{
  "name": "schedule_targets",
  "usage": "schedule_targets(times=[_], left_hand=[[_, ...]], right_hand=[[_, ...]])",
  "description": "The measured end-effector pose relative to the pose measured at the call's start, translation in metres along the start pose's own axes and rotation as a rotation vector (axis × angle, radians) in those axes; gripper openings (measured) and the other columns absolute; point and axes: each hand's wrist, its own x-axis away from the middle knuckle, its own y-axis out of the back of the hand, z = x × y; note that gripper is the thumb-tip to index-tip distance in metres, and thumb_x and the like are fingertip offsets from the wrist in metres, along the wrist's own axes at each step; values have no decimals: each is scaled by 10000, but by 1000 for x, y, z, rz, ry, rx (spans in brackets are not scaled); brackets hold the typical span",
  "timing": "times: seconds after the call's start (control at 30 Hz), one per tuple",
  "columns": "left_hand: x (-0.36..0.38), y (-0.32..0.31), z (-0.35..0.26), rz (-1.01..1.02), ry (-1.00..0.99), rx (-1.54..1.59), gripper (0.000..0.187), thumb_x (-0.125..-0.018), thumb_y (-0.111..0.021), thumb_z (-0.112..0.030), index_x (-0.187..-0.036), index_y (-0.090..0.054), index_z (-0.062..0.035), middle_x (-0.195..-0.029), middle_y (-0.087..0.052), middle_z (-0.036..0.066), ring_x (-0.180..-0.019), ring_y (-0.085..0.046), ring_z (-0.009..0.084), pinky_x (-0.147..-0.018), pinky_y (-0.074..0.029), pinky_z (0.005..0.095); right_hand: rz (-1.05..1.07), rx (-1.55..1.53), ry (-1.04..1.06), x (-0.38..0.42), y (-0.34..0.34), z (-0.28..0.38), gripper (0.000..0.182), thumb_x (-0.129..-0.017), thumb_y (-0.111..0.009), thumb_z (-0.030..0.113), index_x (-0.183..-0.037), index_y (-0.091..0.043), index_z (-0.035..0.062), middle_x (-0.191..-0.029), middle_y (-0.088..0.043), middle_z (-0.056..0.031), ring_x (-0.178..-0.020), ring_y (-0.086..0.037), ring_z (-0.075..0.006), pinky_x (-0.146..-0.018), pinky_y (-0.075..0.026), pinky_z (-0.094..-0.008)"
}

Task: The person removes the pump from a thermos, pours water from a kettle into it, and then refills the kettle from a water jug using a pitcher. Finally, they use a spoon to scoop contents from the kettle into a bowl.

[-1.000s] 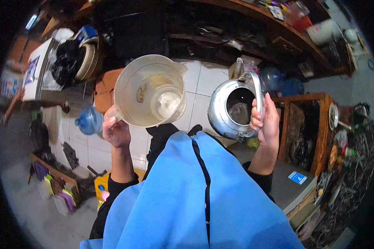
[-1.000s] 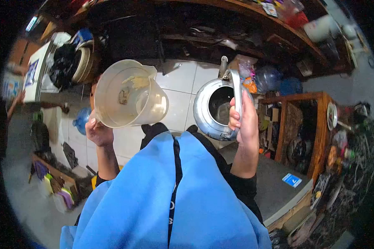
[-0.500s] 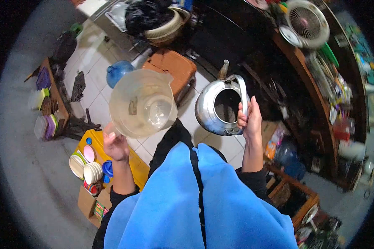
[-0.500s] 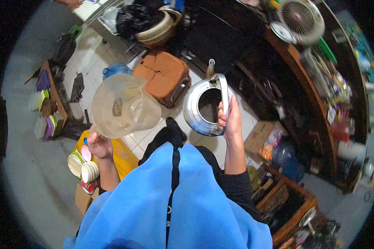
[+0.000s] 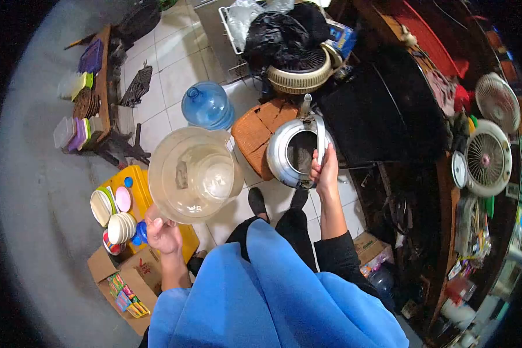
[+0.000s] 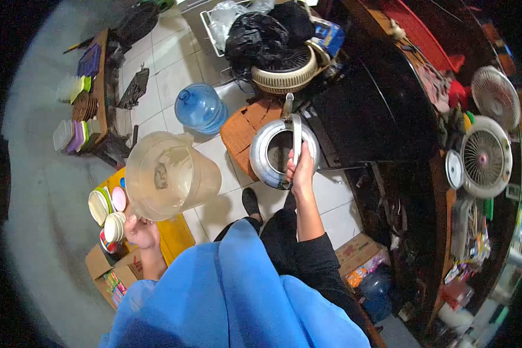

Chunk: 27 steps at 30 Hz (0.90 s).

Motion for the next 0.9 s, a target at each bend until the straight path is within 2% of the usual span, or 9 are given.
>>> schedule_targets(times=[0.17, 0.23, 0.33, 0.47, 0.53, 0.63, 0.77, 0.83, 0.9], left_hand=[[-2, 13, 13, -70, -24, 91, 203, -640, -515, -230, -666, -454, -38, -582, -435, 15, -560, -412, 111, -559, -343, 248], [-5, 15, 14, -46, -8, 97, 291, -636, -515, -227, -776, -518, 28, -718, -544, 79, -694, -514, 167, -689, -398, 285], [-7, 17, 16, 24, 42, 140, 423, -630, -517, -234, -907, -522, 86, -878, -572, 150, -833, -542, 231, -800, -391, 325], [-13, 16, 17, -26, 52, 119, 485, -621, -523, -252, -944, -508, 109, -909, -567, 173, -855, -540, 242, -800, -392, 325], [-13, 30, 18, 147, 89, 125, 542, -657, -520, -259, -1075, -441, 77, -1085, -490, 191, -1028, -455, 284, -880, -342, 400], [-19, 10, 12, -20, 110, 79, 532, -607, -530, -278, -944, -499, 132, -912, -566, 174, -847, -539, 236, -793, -390, 306], [-22, 13, 18, -7, 89, 88, 524, -606, -532, -282, -929, -503, 130, -891, -570, 167, -818, -540, 226, -771, -394, 297], [-22, 22, 24, 147, 80, 52, 552, -638, -510, -308, -1014, -474, 95, -1000, -536, 187, -928, -517, 276, -834, -377, 368], [-23, 19, 25, 156, 75, 37, 548, -634, -508, -316, -1002, -483, 89, -970, -548, 174, -896, -527, 269, -813, -386, 358]], right_hand=[[4, 164, -37, -32, -17, -2, 462, -824, -323, 512, -678, -466, 97, -430, -318, 57, -320, -228, -46, -315, -154, -209], [57, 188, -33, -39, -22, -2, 450, -820, -330, 511, -687, -467, 104, -427, -311, 58, -318, -222, -51, -317, -151, -207], [85, 246, -48, -50, -25, -8, 452, -819, -326, 515, -689, -466, 105, -426, -308, 58, -318, -221, -54, -317, -153, -207], [126, 279, -55, -56, -27, -17, 458, -818, -318, 514, -690, -467, 100, -425, -305, 58, -320, -223, -55, -316, -157, -207], [158, 270, -43, -57, -27, -18, 456, -816, -327, 506, -679, -466, 94, -423, -302, 59, -322, -225, -52, -317, -162, -204], [99, 292, -63, -62, -25, -18, 399, -820, -385, 452, -672, -465, 90, -430, -311, 57, -326, -224, -49, -317, -167, -206], [126, 390, 69, -71, -10, -13, 332, -824, -438, 383, -671, -465, 89, -433, -318, 49, -333, -242, -45, -321, -184, -208], [-21, 547, 251, -93, 11, -19, 314, -830, -453, 346, -681, -471, 70, -464, -367, 29, -367, -318, -68, -350, -259, -227], [-261, 940, 404, -109, 35, -28, 359, -826, -447, 352, -841, -527, 2, -636, -540, -92, -608, -525, -214, -609, -420, -332]])
